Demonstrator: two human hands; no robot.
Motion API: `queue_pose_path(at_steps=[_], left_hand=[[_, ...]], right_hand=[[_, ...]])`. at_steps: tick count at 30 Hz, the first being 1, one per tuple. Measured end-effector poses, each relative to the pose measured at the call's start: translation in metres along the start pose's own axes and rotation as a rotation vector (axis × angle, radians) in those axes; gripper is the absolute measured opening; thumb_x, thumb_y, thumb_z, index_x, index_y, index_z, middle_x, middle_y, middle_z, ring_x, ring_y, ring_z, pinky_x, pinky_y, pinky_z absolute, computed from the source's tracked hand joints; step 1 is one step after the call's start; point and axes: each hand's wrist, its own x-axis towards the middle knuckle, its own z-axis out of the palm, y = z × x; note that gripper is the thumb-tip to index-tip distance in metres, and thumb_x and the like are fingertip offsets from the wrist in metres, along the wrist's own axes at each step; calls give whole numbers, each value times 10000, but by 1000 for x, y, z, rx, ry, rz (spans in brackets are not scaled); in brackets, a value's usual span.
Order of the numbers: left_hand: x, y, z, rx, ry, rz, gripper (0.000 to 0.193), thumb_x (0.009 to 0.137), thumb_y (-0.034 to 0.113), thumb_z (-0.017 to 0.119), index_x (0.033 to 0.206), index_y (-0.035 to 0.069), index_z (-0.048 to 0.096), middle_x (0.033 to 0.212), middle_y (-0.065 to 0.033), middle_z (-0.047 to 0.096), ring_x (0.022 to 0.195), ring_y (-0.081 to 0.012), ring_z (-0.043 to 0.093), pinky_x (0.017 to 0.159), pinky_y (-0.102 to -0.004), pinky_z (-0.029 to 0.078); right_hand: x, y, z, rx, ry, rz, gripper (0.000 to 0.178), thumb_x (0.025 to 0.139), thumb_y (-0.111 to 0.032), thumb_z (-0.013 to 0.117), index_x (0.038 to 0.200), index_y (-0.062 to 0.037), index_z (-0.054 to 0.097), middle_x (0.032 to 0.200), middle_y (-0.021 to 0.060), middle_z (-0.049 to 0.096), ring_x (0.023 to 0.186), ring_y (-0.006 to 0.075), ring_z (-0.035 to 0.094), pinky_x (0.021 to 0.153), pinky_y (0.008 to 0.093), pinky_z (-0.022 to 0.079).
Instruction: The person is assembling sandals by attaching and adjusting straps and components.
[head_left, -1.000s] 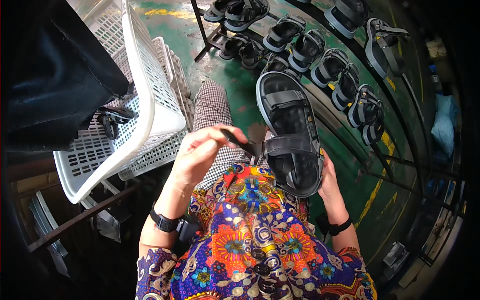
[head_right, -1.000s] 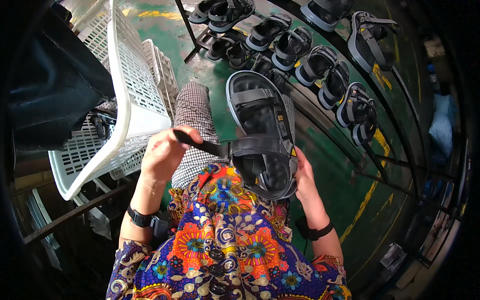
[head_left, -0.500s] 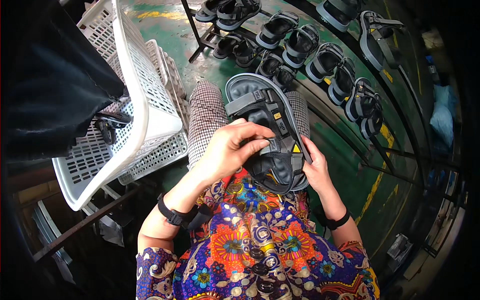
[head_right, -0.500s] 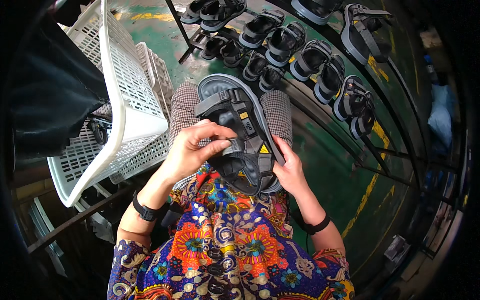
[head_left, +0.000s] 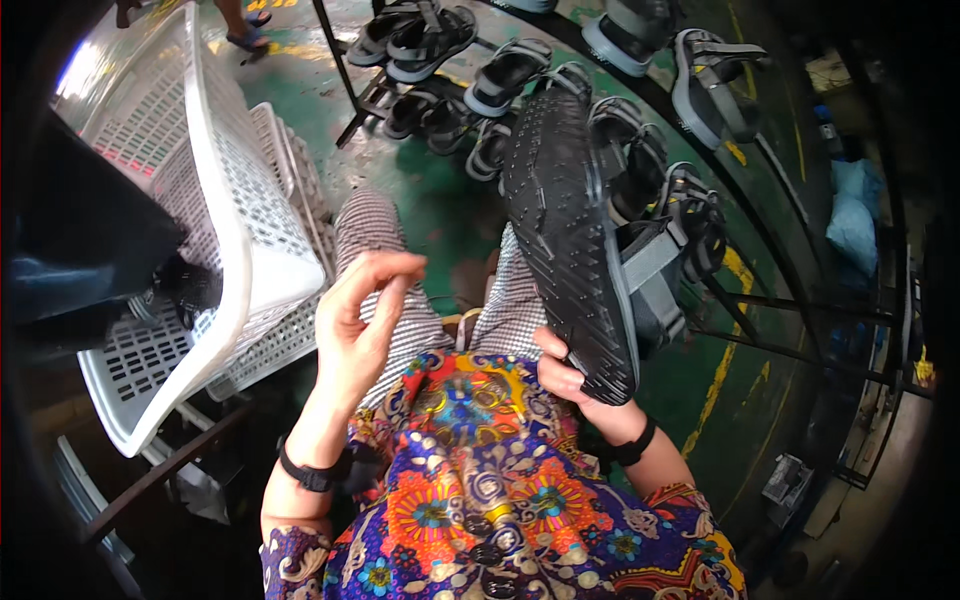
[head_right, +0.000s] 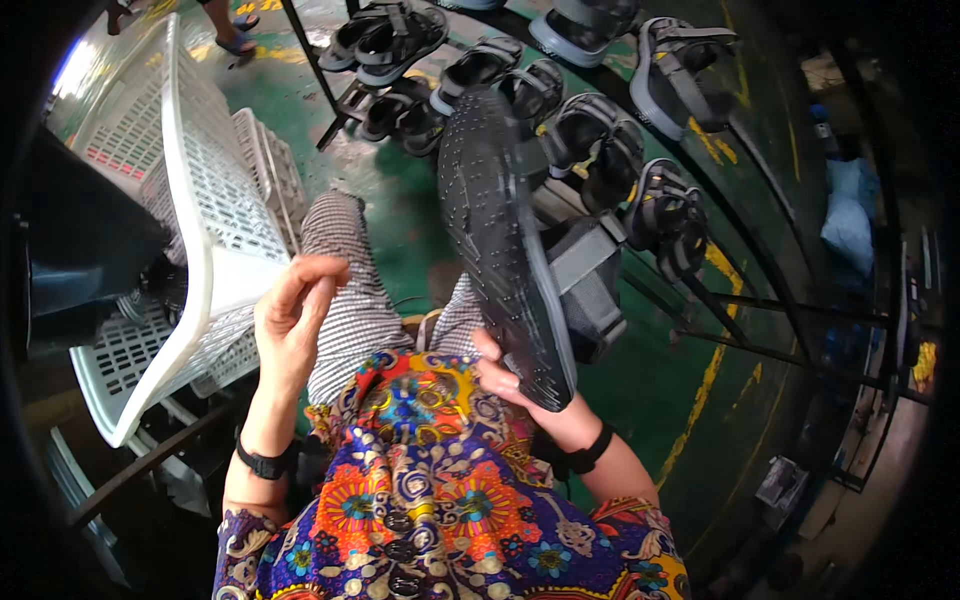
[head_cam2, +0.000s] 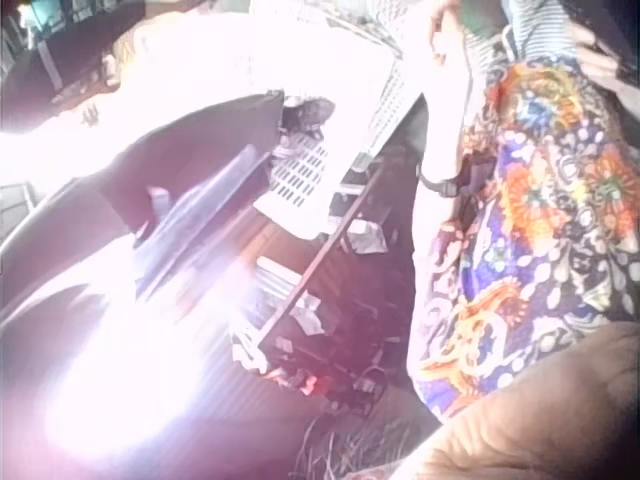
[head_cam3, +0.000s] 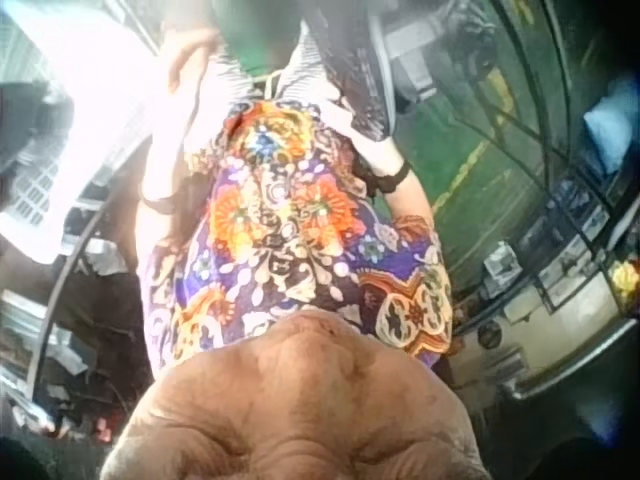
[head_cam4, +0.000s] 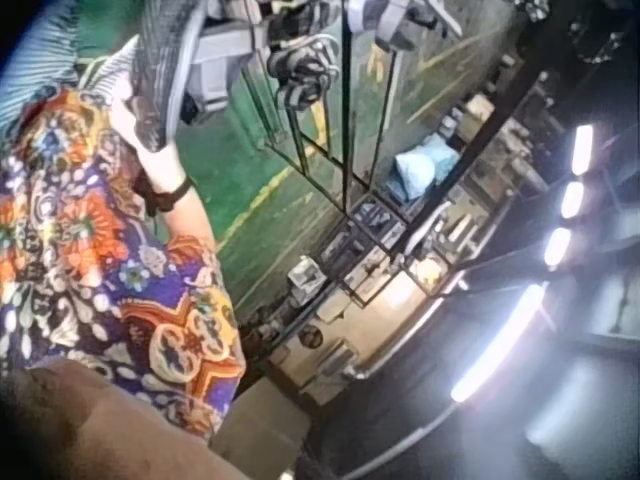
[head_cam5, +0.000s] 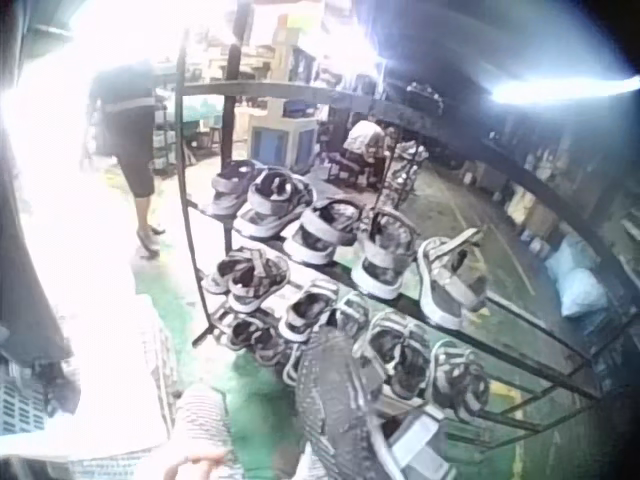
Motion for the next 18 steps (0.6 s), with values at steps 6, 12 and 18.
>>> queue_pose_path(at_steps=[6, 12, 18], left_hand=[[-22, -12, -1, 167, -236, -91, 151, 838, -34, 548, 952, -5, 643, 858, -82, 640, 781, -166, 615, 706, -263, 474], [-31, -17, 7, 159, -274, -144, 158, 827, -22, 558, 954, 6, 647, 846, -87, 644, 774, -183, 629, 694, -270, 480], [-27, -12, 6, 205, -356, -192, 139, 845, -17, 552, 944, -2, 648, 846, -75, 642, 774, -135, 610, 701, -259, 478]], right_hand=[[17, 0, 7, 241, -176, -11, 536, 952, -207, 418, 1446, -167, 216, 829, 92, 432, 494, 152, 492, 428, 238, 373], [6, 5, -3, 376, -89, -26, 551, 972, -168, 368, 1475, -197, 142, 818, 95, 431, 485, 147, 501, 392, 236, 378], [11, 3, 12, 366, -25, 8, 411, 961, -258, 409, 1320, -65, 355, 767, 88, 437, 454, 145, 485, 394, 225, 343]])
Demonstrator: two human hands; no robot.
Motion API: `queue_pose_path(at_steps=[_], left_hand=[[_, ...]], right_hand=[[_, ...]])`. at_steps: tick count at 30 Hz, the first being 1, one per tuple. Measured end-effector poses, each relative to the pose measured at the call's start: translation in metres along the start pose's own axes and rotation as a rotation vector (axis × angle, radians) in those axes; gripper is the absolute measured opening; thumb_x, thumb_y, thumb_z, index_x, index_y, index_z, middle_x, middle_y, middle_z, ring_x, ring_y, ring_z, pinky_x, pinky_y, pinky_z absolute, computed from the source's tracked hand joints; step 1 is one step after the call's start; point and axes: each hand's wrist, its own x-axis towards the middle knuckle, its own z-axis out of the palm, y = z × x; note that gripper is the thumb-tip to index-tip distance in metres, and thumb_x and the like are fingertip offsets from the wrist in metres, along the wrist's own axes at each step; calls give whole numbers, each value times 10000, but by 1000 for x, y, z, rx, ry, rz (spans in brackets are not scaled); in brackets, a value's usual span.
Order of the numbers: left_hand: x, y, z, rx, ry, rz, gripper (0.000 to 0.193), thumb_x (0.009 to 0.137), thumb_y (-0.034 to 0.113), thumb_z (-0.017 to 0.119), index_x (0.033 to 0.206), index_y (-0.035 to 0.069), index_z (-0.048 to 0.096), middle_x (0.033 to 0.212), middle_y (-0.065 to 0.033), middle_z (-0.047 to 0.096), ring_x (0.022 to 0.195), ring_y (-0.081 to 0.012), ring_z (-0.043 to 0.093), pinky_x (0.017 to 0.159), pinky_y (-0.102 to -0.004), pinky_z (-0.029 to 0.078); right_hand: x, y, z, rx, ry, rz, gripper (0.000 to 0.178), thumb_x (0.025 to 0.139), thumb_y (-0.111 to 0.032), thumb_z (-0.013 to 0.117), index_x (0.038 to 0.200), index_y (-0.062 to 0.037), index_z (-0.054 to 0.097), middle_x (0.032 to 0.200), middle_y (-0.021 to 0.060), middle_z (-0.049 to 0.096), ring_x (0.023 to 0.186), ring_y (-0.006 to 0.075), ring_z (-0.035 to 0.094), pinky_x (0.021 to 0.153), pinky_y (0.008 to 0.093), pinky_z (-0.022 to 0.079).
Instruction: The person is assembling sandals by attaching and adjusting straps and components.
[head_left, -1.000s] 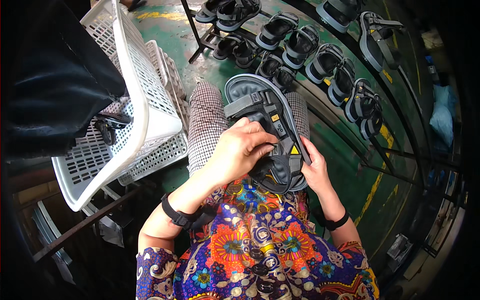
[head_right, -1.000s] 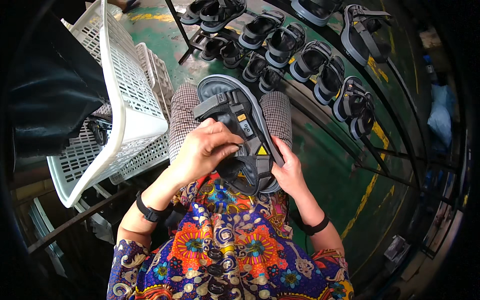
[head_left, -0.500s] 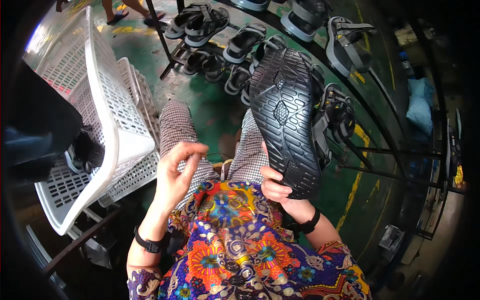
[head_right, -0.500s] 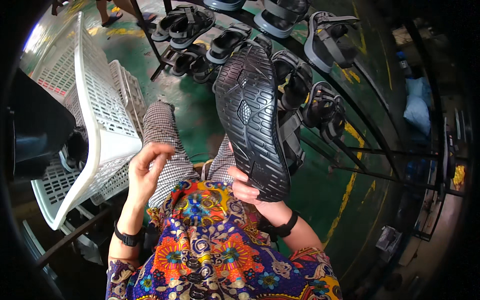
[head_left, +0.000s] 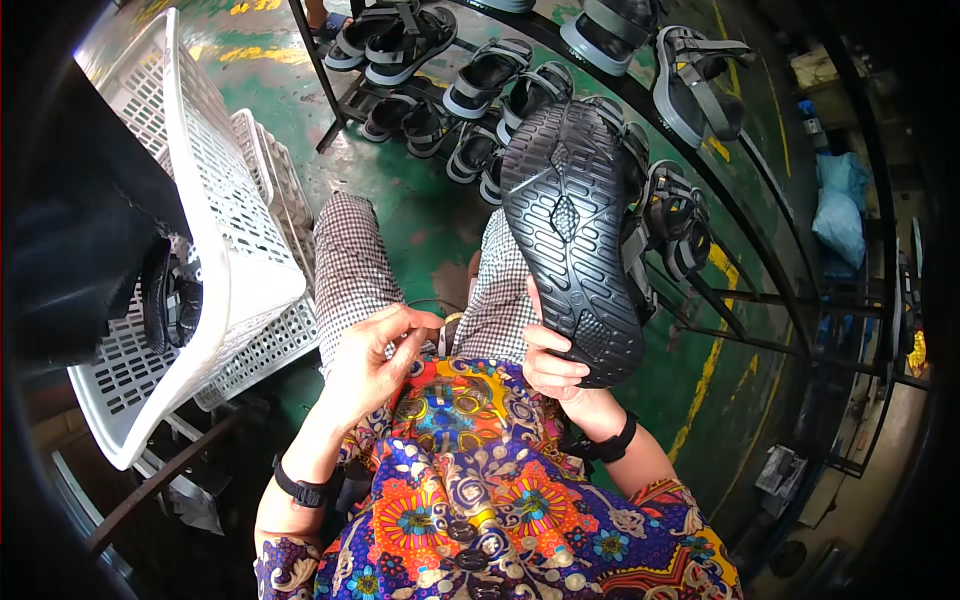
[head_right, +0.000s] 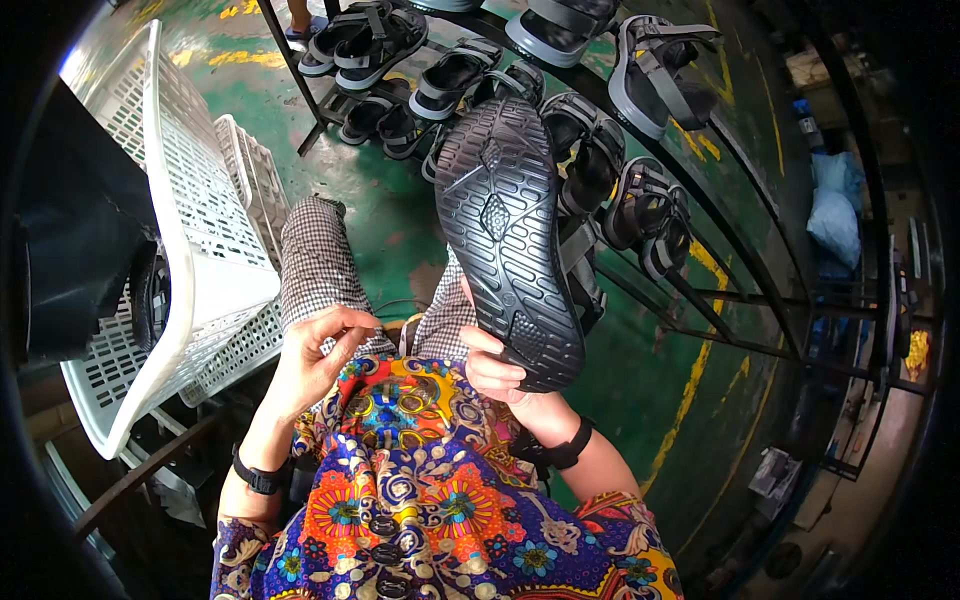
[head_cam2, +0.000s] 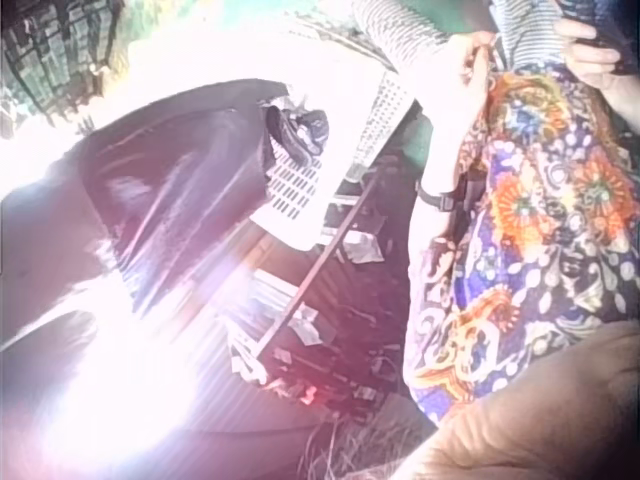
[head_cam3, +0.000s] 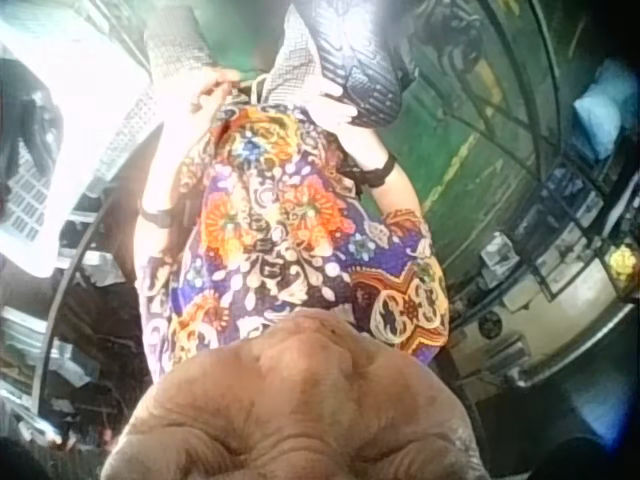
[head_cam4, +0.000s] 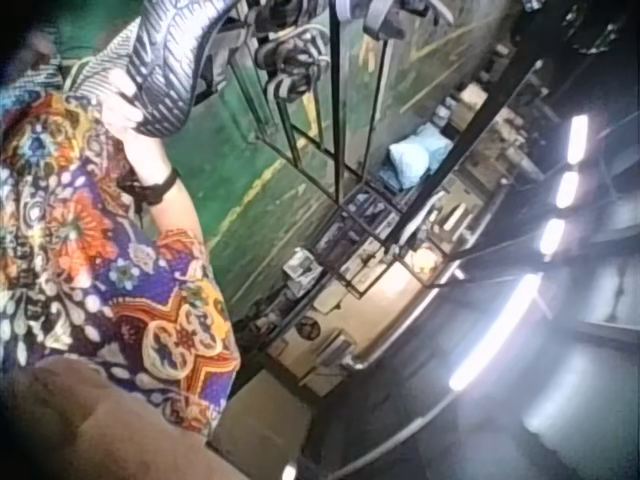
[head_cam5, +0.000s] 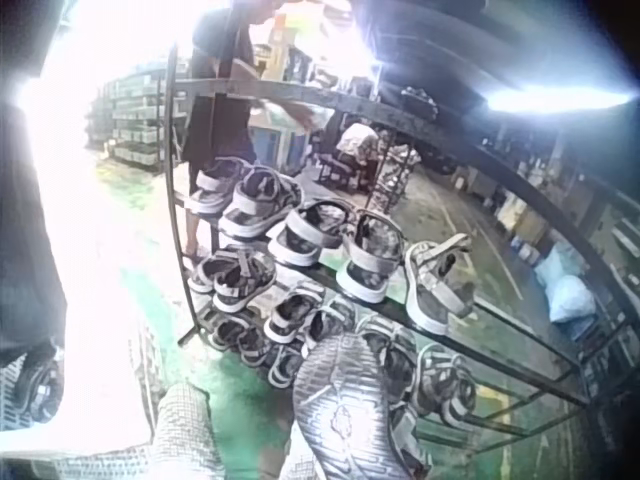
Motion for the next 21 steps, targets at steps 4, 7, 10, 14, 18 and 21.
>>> queue_pose_path(at_steps=[4, 7, 10, 14, 18, 21], left_hand=[[11, 10, -3, 11, -18, -22, 145, 843, -8, 576, 963, 14, 655, 862, -82, 653, 804, -156, 627, 734, -274, 492], [15, 0, -1, 55, -39, 53, 167, 838, 7, 572, 982, 27, 655, 868, -100, 655, 801, -189, 641, 719, -291, 501], [4, -8, -4, 54, -19, 35, 183, 831, 21, 577, 995, 37, 656, 849, -110, 661, 787, -215, 659, 690, -299, 510], [7, -12, -6, -5, -61, 8, 161, 867, 27, 563, 1001, 20, 652, 874, -96, 678, 804, -161, 657, 708, -275, 514], [22, -6, -9, -4, -155, 117, 207, 926, 187, 569, 1055, 32, 615, 880, -84, 651, 813, -172, 603, 737, -290, 470], [24, 19, -4, -76, -147, 123, 199, 930, 172, 557, 1042, 17, 614, 872, -81, 649, 794, -153, 599, 730, -273, 471]], right_hand=[[-3, -9, 6, -128, 109, -75, 376, 950, -302, 427, 1200, -21, 415, 735, 88, 455, 447, 148, 482, 391, 223, 330], [-14, -20, 12, -345, 77, -140, 385, 943, -335, 441, 1109, 12, 460, 711, 88, 468, 441, 150, 480, 389, 221, 321], [-25, -41, 23, -729, -40, -77, 426, 902, -434, 490, 853, -12, 457, 518, 90, 496, 427, 169, 476, 394, 249, 320], [-63, -100, 78, -1143, -142, 33, 378, 903, -400, 533, 889, -22, 523, 780, 89, 583, 565, 192, 566, 509, 271, 433], [-120, -83, 152, -1477, -230, -674, 363, 896, -388, 550, 948, -29, 535, 838, 78, 591, 627, 188, 581, 560, 278, 449], [-136, -68, 225, -1581, -292, -1341, 359, 890, -376, 567, 1006, -37, 547, 897, 66, 600, 689, 184, 595, 612, 284, 464]])
